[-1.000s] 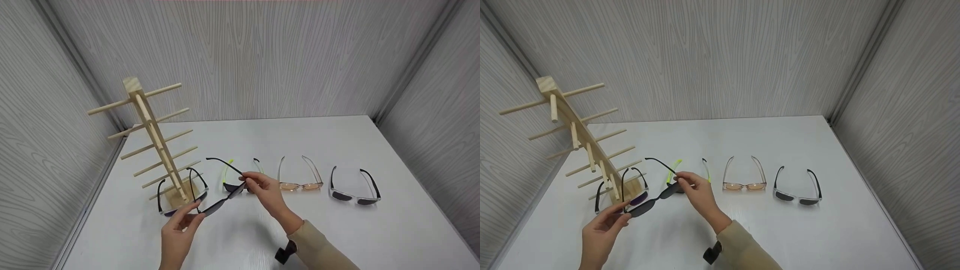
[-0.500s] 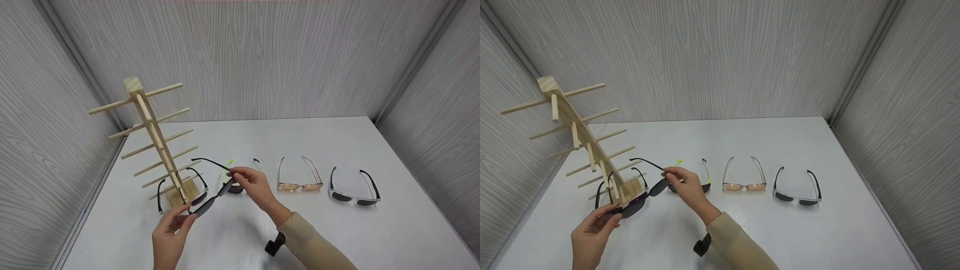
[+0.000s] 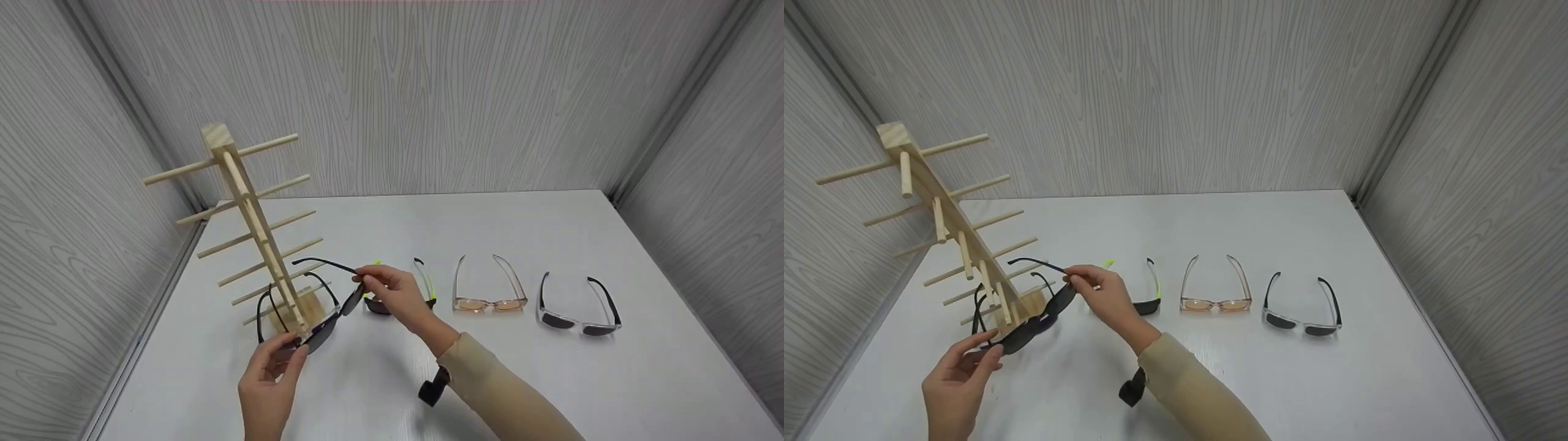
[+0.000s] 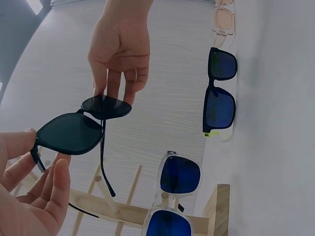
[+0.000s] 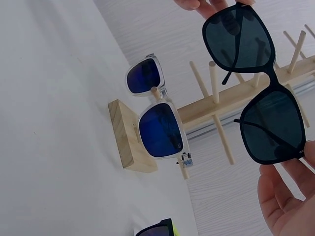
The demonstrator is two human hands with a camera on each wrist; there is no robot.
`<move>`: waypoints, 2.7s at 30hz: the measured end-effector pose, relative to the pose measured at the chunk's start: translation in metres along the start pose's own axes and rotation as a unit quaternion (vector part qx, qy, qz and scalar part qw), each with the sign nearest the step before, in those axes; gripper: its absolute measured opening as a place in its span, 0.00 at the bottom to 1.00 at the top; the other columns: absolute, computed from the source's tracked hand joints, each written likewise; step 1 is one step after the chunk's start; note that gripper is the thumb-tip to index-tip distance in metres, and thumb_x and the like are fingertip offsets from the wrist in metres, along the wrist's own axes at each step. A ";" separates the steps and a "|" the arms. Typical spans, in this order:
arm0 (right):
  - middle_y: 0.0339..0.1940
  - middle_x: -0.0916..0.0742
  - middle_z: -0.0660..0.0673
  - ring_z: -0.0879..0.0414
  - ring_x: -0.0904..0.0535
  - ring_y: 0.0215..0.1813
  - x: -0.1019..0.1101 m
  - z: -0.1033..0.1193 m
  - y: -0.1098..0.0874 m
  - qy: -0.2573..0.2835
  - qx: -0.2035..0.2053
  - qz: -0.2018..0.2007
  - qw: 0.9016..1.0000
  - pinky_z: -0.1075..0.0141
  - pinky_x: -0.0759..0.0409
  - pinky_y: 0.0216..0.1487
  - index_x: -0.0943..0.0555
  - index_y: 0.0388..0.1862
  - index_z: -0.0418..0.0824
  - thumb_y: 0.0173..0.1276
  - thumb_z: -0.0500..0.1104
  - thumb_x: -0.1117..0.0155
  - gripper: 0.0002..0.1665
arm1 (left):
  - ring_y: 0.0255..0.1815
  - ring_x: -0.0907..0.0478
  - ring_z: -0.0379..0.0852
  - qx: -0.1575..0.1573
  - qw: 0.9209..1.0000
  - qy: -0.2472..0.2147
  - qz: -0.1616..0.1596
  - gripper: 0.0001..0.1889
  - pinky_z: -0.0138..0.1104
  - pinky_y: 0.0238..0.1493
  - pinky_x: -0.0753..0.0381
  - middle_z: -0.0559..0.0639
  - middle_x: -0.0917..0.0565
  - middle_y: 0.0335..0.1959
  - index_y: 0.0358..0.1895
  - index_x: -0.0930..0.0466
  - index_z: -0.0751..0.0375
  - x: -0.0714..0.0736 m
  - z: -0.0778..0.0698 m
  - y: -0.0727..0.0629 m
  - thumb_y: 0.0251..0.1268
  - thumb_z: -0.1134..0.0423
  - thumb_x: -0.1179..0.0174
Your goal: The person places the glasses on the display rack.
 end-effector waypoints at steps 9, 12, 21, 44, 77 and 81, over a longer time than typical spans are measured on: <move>0.47 0.18 0.31 0.39 0.22 0.47 -0.009 -0.002 0.007 0.016 -0.009 0.005 1.000 0.62 0.23 0.40 0.24 0.53 0.27 0.71 0.34 0.48 0.15 | 0.33 0.21 0.43 -0.007 1.000 0.006 -0.008 0.15 0.26 0.32 0.22 0.45 0.20 0.41 0.47 0.21 0.63 0.009 0.000 0.010 0.55 0.70 0.35; 0.47 0.18 0.31 0.38 0.22 0.47 -0.013 -0.002 0.008 0.015 -0.009 0.012 1.000 0.55 0.23 0.41 0.24 0.53 0.27 0.71 0.34 0.48 0.15 | 0.33 0.22 0.42 0.004 1.000 0.014 -0.022 0.14 0.25 0.32 0.22 0.46 0.20 0.40 0.47 0.21 0.63 0.014 0.002 0.013 0.56 0.70 0.35; 0.45 0.16 0.35 0.41 0.21 0.44 -0.021 -0.001 0.014 0.014 -0.022 0.000 1.000 0.59 0.22 0.38 0.22 0.51 0.30 0.70 0.35 0.47 0.14 | 0.33 0.23 0.41 -0.009 0.998 0.025 -0.051 0.13 0.23 0.32 0.24 0.49 0.18 0.43 0.47 0.20 0.65 0.023 0.007 0.025 0.59 0.69 0.37; 0.45 0.16 0.41 0.42 0.20 0.45 -0.039 -0.020 0.011 0.019 -0.059 0.006 0.998 0.62 0.22 0.39 0.22 0.52 0.34 0.69 0.35 0.45 0.14 | 0.35 0.24 0.40 0.076 0.993 0.060 -0.071 0.15 0.20 0.34 0.25 0.49 0.19 0.45 0.50 0.21 0.61 0.036 0.044 0.043 0.63 0.60 0.39; 0.46 0.16 0.38 0.40 0.20 0.44 -0.025 -0.031 -0.002 0.038 -0.077 -0.012 0.996 0.58 0.20 0.40 0.22 0.51 0.32 0.68 0.34 0.44 0.14 | 0.37 0.21 0.41 0.099 0.988 0.042 -0.107 0.15 0.21 0.35 0.23 0.50 0.20 0.44 0.51 0.22 0.63 0.048 0.049 0.027 0.65 0.58 0.42; 0.46 0.16 0.39 0.40 0.20 0.44 -0.021 -0.046 -0.005 0.055 -0.084 -0.015 0.995 0.52 0.21 0.43 0.22 0.51 0.34 0.68 0.35 0.44 0.14 | 0.36 0.22 0.36 0.132 0.983 0.055 -0.112 0.16 0.20 0.35 0.24 0.50 0.20 0.43 0.50 0.23 0.63 0.050 0.051 0.019 0.66 0.56 0.44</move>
Point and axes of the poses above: each hand's wrist, its own y-axis towards the middle knuckle, its own x-axis out of the back of the hand, z = x × y, the point moved 7 cm from there along y, towards the middle knuckle
